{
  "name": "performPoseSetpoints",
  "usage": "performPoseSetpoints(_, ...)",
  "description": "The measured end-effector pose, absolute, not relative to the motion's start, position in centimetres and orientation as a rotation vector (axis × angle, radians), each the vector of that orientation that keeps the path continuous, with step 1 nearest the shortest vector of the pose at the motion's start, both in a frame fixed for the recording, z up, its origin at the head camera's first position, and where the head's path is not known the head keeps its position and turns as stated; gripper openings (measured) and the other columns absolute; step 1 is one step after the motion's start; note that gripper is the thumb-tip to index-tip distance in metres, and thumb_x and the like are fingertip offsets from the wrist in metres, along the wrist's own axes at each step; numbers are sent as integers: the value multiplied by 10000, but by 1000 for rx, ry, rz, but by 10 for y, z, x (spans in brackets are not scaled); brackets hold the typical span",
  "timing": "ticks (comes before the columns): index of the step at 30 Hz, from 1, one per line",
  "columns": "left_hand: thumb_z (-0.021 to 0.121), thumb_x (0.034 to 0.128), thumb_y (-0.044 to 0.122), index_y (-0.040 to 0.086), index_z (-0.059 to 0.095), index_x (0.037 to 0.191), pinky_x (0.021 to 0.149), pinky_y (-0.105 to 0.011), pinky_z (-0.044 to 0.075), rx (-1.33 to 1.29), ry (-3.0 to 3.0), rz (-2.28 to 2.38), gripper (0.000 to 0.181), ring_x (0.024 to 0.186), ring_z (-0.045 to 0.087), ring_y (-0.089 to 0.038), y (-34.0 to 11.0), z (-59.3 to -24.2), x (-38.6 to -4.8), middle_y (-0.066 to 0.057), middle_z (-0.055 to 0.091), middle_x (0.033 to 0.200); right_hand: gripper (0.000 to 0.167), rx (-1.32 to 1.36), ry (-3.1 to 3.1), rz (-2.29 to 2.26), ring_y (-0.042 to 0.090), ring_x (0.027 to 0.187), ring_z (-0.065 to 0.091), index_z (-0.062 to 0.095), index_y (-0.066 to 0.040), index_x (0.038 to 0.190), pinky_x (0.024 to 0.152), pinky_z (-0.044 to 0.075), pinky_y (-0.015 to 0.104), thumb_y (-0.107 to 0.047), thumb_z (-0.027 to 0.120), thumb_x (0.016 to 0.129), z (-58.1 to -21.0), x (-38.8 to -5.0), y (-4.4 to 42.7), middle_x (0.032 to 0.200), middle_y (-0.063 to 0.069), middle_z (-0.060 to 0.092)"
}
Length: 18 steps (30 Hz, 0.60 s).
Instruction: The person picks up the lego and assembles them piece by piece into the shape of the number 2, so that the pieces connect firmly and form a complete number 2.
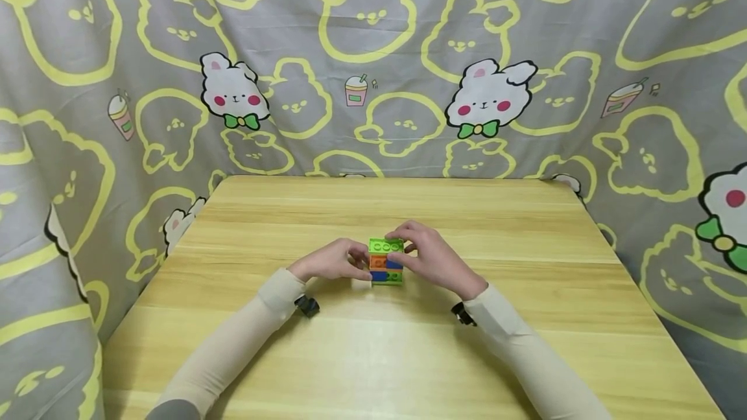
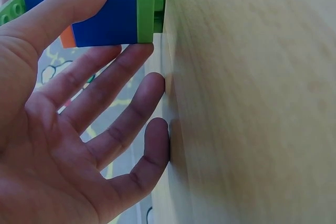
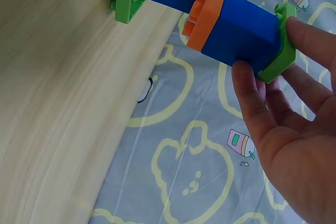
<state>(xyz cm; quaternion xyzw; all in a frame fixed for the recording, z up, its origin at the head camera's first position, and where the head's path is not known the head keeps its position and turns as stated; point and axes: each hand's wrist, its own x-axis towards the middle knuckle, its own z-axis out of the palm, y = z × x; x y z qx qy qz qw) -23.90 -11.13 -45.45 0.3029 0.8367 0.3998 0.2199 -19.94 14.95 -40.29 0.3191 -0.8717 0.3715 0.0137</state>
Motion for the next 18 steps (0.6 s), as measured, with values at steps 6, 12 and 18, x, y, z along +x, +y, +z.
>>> performPoseSetpoints(6,814,891,226,147,733,996,795,-259,535,841,2328,1089,154,865,684,-92,-111,-455,-239,52,765,1001,315,995,-2712,1175,164,1025,653,716,-137,1236,862,586,363,-214,770,935,-403,-199,150,1180,15,655)
performPoseSetpoints(12,815,891,224,141,731,996,801,-264,537,830,2325,1096,158,872,687,-96,-111,-456,-239,47,763,1004,312,984,-2711,1185,167,1047,651,717,-144,1237,866,585,353,-214,768,937,-404,-198,150,1192,15,655)
performPoseSetpoints(18,810,895,237,160,731,1006,813,-277,537,816,2322,1096,156,886,691,-99,-111,-456,-239,66,759,1005,310,979,-2708,1193,177,1045,653,721,-131,1225,857,588,344,-194,779,927,-404,-199,150,1193,27,660)
